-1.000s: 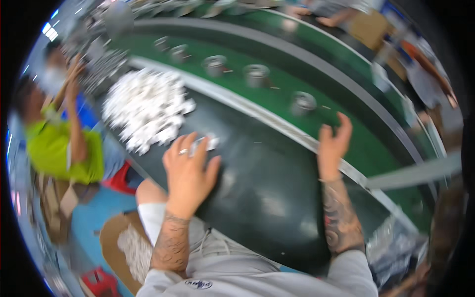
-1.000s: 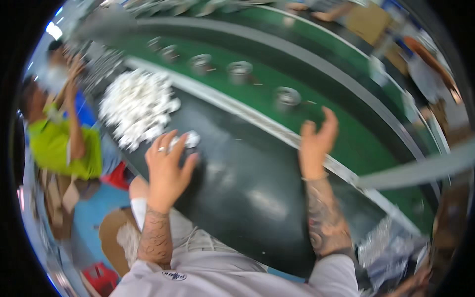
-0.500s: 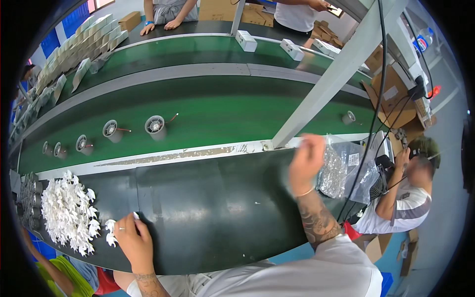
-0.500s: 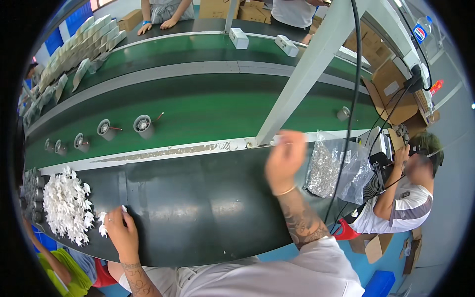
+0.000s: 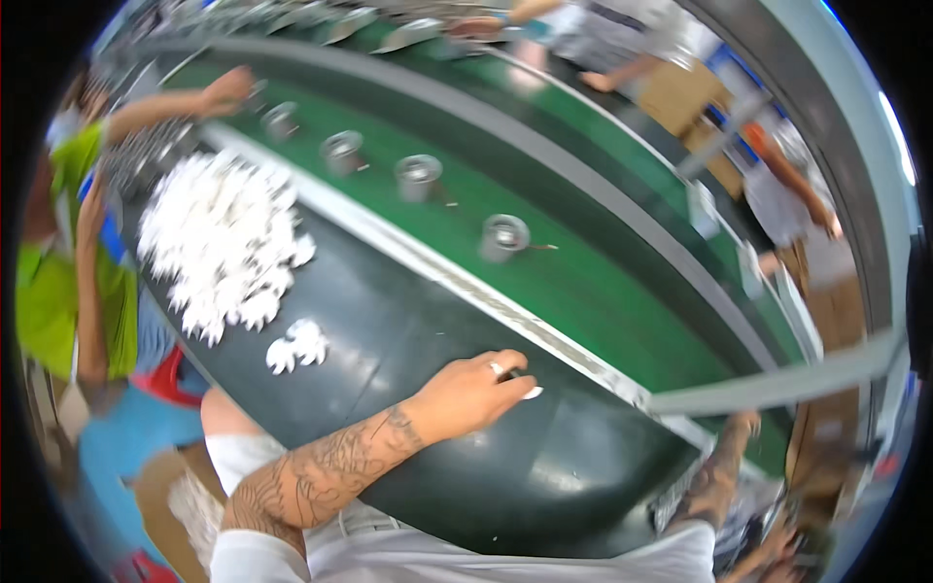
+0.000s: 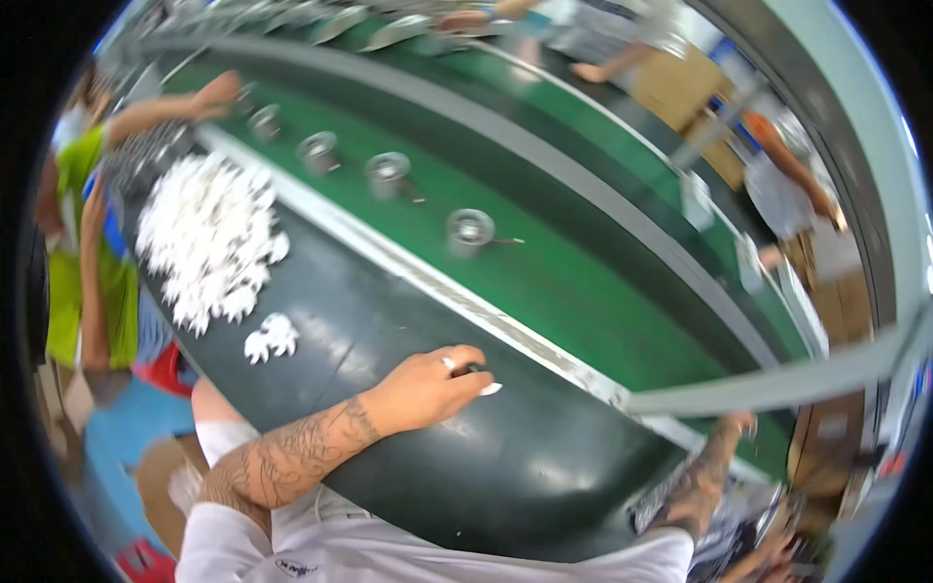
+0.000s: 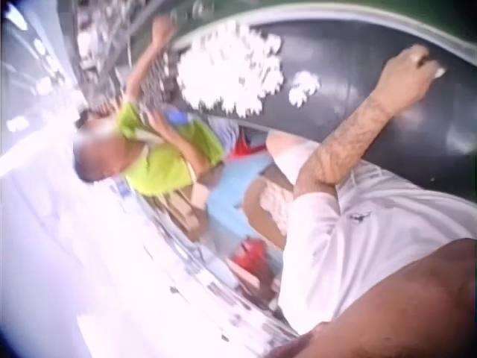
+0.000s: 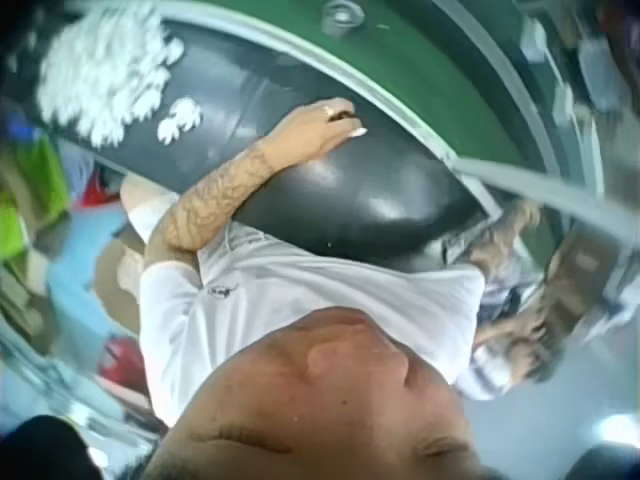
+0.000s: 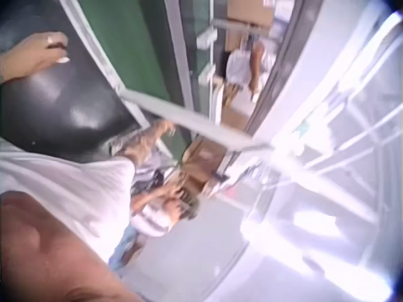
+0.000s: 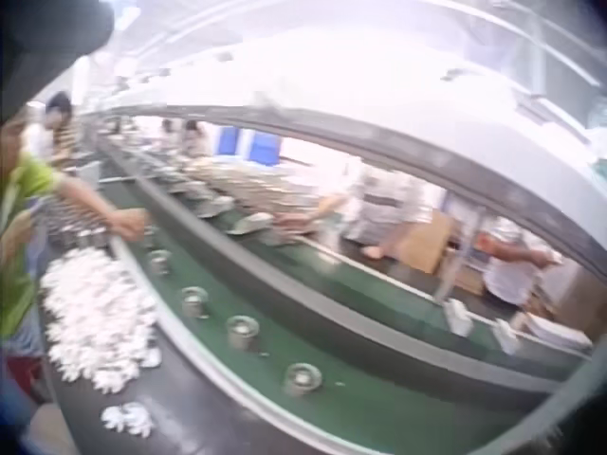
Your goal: The person is manual assembling small white plastic parts into grey circular electronic components on a production line.
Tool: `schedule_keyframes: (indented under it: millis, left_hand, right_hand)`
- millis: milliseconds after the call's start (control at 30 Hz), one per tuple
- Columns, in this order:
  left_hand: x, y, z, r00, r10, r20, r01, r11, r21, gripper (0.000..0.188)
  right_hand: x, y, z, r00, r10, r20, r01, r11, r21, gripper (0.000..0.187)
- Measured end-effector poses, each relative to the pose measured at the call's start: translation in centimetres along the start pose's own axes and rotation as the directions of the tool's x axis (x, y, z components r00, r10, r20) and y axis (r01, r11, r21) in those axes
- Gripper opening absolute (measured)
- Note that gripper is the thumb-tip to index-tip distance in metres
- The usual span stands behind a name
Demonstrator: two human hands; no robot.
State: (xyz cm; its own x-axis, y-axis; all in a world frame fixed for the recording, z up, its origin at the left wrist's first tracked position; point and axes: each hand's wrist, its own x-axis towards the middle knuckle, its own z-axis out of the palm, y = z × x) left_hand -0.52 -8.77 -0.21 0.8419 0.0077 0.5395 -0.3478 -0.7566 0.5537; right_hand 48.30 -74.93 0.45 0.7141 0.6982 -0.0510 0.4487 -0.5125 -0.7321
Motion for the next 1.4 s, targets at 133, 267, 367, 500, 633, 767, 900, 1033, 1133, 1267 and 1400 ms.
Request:
schedule_keyframes:
  millis: [133, 267, 367, 500, 633, 767, 900, 1033, 1133, 1267, 1400]
  left_hand:
    - [-0.9, -1.4, -1.3, 0.978, -0.185, -0.095, 0.168, 0.971, -0.17, 0.015]
    - [-1.6, -2.3, 0.1, 0.956, -0.249, -0.155, 0.217, 0.956, -0.197, 0.016]
    - [-1.0, -2.3, 0.1, 0.959, -0.209, -0.192, 0.15, 0.947, -0.283, 0.014]
    - [-1.1, -2.6, 0.0, 0.941, -0.283, -0.185, 0.192, 0.897, -0.397, 0.018]
    - [-0.6, -2.6, -1.2, 0.912, -0.402, -0.086, 0.313, 0.815, -0.488, 0.02]
    - [-0.6, -3.0, -1.4, 0.918, -0.377, -0.125, 0.218, 0.741, -0.636, 0.019]
    - [-1.1, -2.8, -1.6, 0.921, -0.387, -0.049, 0.277, 0.736, -0.617, 0.016]
    - [-1.3, -2.1, -2.8, 0.9, -0.435, -0.04, 0.31, 0.701, -0.642, 0.017]
    - [0.1, -2.6, -1.4, 0.872, -0.488, -0.029, 0.281, 0.548, -0.788, 0.018]
    - [-0.8, -3.9, -2.5, 0.781, -0.625, -0.004, 0.262, 0.334, -0.905, 0.017]
    - [-0.6, -3.9, -2.8, 0.859, -0.511, -0.025, 0.244, 0.453, -0.857, 0.017]
  right_hand:
    - [4.8, 1.3, -3.8, 0.963, -0.236, 0.132, 0.205, 0.956, 0.21, 0.052]
    - [2.6, 1.0, 0.0, 0.914, -0.375, 0.154, 0.285, 0.865, 0.412, 0.053]
    - [3.8, -2.4, 3.3, 0.874, -0.457, 0.167, 0.305, 0.781, 0.545, 0.053]
    - [5.6, -8.8, 4.9, 0.862, -0.494, 0.115, 0.282, 0.655, 0.701, 0.054]
    - [3.7, -13.9, 8.5, 0.883, -0.468, -0.024, 0.272, 0.47, 0.839, 0.054]
    - [0.3, -19.6, 13.6, 0.9, -0.399, -0.176, 0.301, 0.277, 0.912, 0.055]
    - [-0.2, -26.2, 17.3, 0.86, -0.479, 0.179, 0.166, 0.593, 0.788, 0.052]
    - [2.3, -35.0, 23.5, 0.741, -0.423, 0.522, 0.099, 0.838, 0.537, 0.052]
    - [7.0, -41.3, 31.9, 0.618, -0.67, 0.41, 0.143, 0.609, 0.78, 0.047]
    - [12.5, -48.7, 44.7, 0.97, 0.239, 0.04, -0.153, 0.473, 0.868, 0.032]
    - [15.2, -46.5, 49.4, 0.97, -0.011, -0.242, 0.19, 0.655, 0.731, 0.038]
